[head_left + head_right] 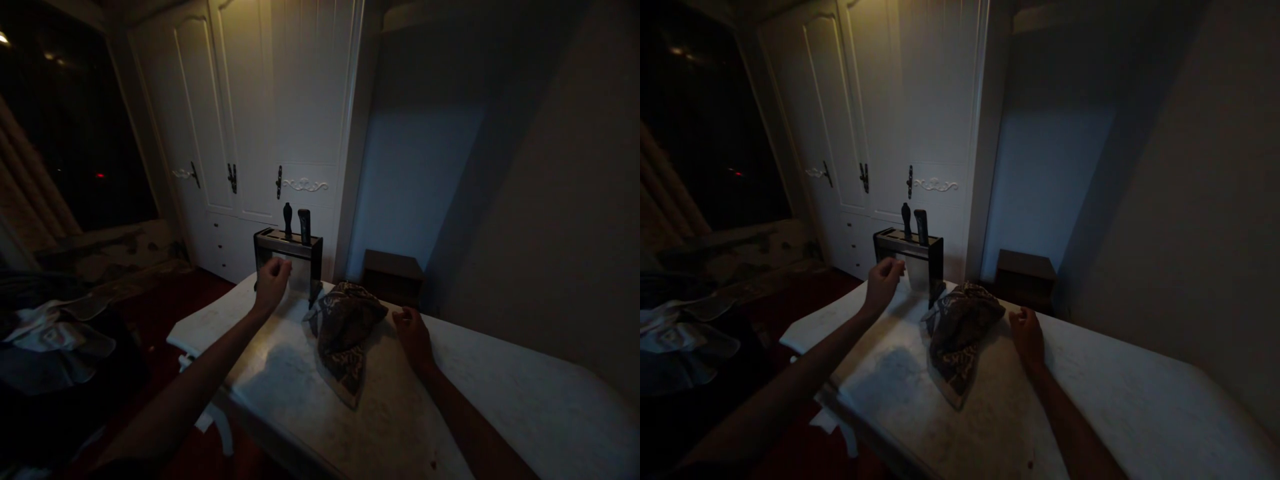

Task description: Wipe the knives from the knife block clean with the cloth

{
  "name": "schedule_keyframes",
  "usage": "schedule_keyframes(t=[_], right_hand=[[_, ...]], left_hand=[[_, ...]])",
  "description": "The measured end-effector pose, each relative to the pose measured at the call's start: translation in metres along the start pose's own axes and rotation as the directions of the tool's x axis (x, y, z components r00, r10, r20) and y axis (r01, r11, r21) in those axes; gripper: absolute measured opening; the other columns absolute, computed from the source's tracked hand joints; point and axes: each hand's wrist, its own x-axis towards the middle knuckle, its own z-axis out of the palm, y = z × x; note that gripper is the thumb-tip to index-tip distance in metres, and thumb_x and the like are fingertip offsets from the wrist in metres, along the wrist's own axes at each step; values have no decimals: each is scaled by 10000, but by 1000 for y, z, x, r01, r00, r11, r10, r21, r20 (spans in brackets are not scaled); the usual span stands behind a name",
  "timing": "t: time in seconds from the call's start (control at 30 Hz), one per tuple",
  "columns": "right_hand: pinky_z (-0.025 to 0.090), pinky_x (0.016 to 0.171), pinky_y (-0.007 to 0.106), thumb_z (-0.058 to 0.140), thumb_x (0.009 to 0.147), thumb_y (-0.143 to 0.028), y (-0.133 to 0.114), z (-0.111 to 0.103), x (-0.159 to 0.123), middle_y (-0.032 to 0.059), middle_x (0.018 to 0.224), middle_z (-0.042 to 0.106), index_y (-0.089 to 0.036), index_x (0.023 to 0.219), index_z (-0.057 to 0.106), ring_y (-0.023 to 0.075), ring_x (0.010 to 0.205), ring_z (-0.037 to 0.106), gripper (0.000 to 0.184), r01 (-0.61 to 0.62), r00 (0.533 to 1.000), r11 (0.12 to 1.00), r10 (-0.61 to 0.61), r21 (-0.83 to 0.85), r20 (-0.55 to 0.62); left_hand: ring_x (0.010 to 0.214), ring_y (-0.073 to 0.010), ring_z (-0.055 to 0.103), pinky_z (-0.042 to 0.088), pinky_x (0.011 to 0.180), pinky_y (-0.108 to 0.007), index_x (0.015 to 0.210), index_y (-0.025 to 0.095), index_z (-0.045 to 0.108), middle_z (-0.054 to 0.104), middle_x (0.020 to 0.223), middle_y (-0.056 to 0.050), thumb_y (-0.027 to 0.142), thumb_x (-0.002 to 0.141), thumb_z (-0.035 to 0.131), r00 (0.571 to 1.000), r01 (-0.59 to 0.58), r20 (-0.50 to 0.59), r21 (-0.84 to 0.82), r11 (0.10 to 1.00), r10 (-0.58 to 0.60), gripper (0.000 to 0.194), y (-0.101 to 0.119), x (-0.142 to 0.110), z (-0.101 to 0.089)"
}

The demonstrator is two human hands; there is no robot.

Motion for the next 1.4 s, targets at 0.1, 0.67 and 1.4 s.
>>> schedule_keyframes(t=[0.1, 0.67, 1.4], right_hand=[[493, 865, 473, 442, 793, -670, -9, 12, -10, 232, 1137, 589, -90, 1183, 538, 348, 979, 600, 705, 61, 995, 998, -62, -8, -80], [402, 1027, 522, 312, 1047, -455, -26, 49, -56, 166, 1465, 449, -194, 1571, 80, 323, 1332, 441, 630, 839, 541, 497, -806, -223, 240], [432, 1039, 487, 338, 1037, -463, -10, 59, -52, 165, 1443, 479, -149, 1511, 292, 306, 1321, 464, 571, 820, 572, 538, -768, -194, 287]], left_hand=[[648, -108, 481, 387, 624, -233, 812, 151, 546, 532, 740, 6, 375, 798, 577, 998, -66, -18, -29, 997, 66, 227, 24, 38, -3], [879, -216, 645, 453, 717, -278, 1056, 106, 604, 691, 1016, -123, 363, 774, 700, 968, 25, 200, 516, 857, -149, 393, 59, 116, 29], [538, -131, 551, 362, 471, -224, 672, 120, 638, 599, 614, -42, 326, 716, 753, 944, 172, 199, 387, 906, -264, 240, 74, 134, 26]])
